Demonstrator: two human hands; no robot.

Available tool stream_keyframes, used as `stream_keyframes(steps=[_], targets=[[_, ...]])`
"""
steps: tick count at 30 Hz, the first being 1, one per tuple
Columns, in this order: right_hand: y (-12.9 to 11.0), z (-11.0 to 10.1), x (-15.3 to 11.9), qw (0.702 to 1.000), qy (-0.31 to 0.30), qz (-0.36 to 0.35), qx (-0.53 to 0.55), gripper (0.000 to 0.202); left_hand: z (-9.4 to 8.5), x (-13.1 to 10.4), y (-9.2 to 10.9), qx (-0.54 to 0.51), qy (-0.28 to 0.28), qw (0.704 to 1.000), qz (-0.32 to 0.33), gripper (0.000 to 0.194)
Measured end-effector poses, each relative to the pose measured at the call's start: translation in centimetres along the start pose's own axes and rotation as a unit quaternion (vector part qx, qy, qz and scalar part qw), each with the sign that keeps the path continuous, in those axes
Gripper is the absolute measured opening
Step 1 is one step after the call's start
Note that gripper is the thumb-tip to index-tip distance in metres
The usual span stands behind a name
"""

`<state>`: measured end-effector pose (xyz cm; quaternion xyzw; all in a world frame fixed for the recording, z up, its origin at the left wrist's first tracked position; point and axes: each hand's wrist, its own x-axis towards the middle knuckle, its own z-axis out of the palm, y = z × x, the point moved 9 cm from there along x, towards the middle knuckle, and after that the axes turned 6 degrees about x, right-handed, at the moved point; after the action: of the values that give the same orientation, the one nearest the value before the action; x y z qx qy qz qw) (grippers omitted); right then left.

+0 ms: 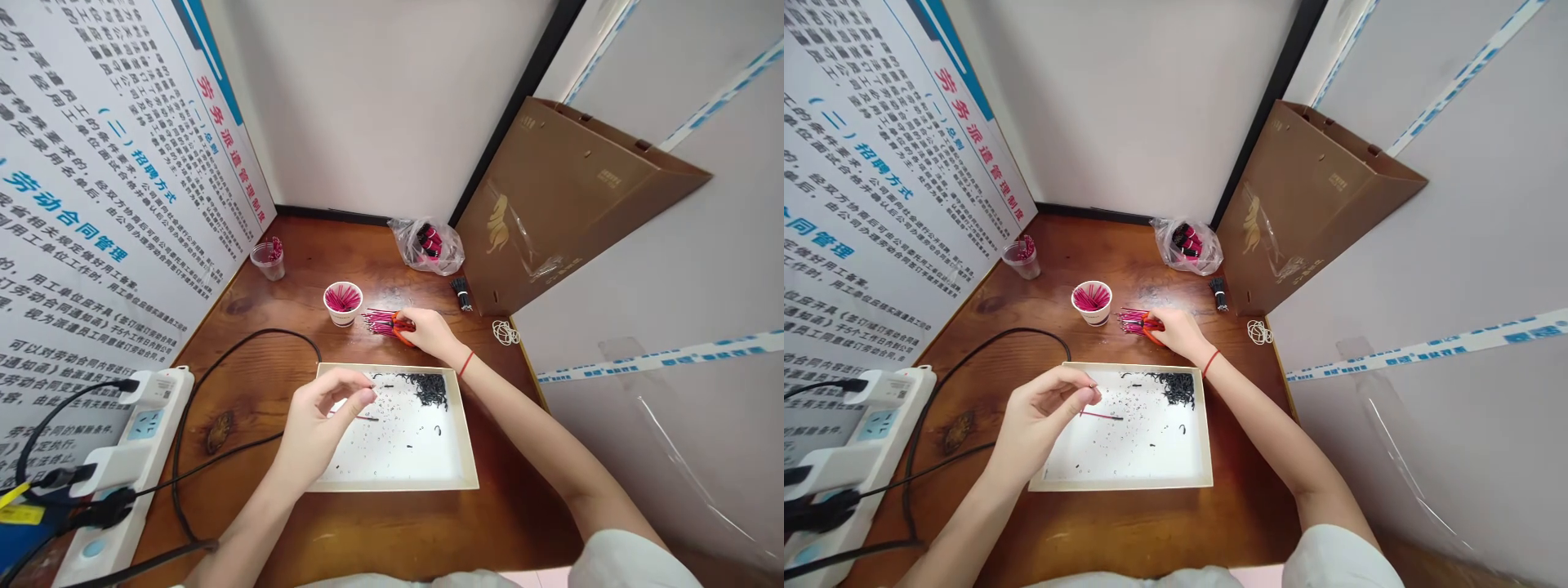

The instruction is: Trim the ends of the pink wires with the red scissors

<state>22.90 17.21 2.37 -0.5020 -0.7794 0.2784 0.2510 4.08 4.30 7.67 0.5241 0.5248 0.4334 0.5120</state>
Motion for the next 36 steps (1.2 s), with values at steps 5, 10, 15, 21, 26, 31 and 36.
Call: stream_keyframes(steps=[5, 10, 15, 21, 26, 31, 36], targets=[[-2.7, -3.2, -1.6, 0.996, 0.075, 0.028, 0.050, 0.014, -0.9, -0.2, 1.0, -0.001, 0.043, 0.999, 0.018, 0.019], [-9.7, -5.2, -7.5, 0.979, 0.093, 0.035, 0.175, 0.021, -1.2, -0.4, 1.1, -0.001, 0.068, 0.998, 0.020, 0.013], [-10.8, -0.7, -11.7, 0.961, 0.027, 0.097, 0.257, 0.018, -1.6, 0.1, -1.1, 0.028, 0.112, 0.993, 0.005, 0.009], [-5.9, 2.9, -13.1, 0.941, 0.082, 0.173, 0.280, 0.016, -0.8, 1.2, -4.9, 0.061, 0.070, 0.995, -0.037, 0.016], [-4.3, 1.6, -10.4, 0.952, 0.113, 0.152, 0.240, 0.019, -0.6, 3.6, -4.9, 0.093, 0.066, 0.993, 0.000, 0.016], [-6.2, -0.3, -8.3, 0.972, 0.110, 0.090, 0.188, 0.020, -0.4, 4.9, -2.8, 0.119, 0.077, 0.987, 0.070, 0.009], [-8.6, -0.7, -10.9, 0.974, 0.100, 0.080, 0.185, 0.025, -0.3, 2.7, -3.0, 0.053, 0.073, 0.996, 0.022, 0.006]])
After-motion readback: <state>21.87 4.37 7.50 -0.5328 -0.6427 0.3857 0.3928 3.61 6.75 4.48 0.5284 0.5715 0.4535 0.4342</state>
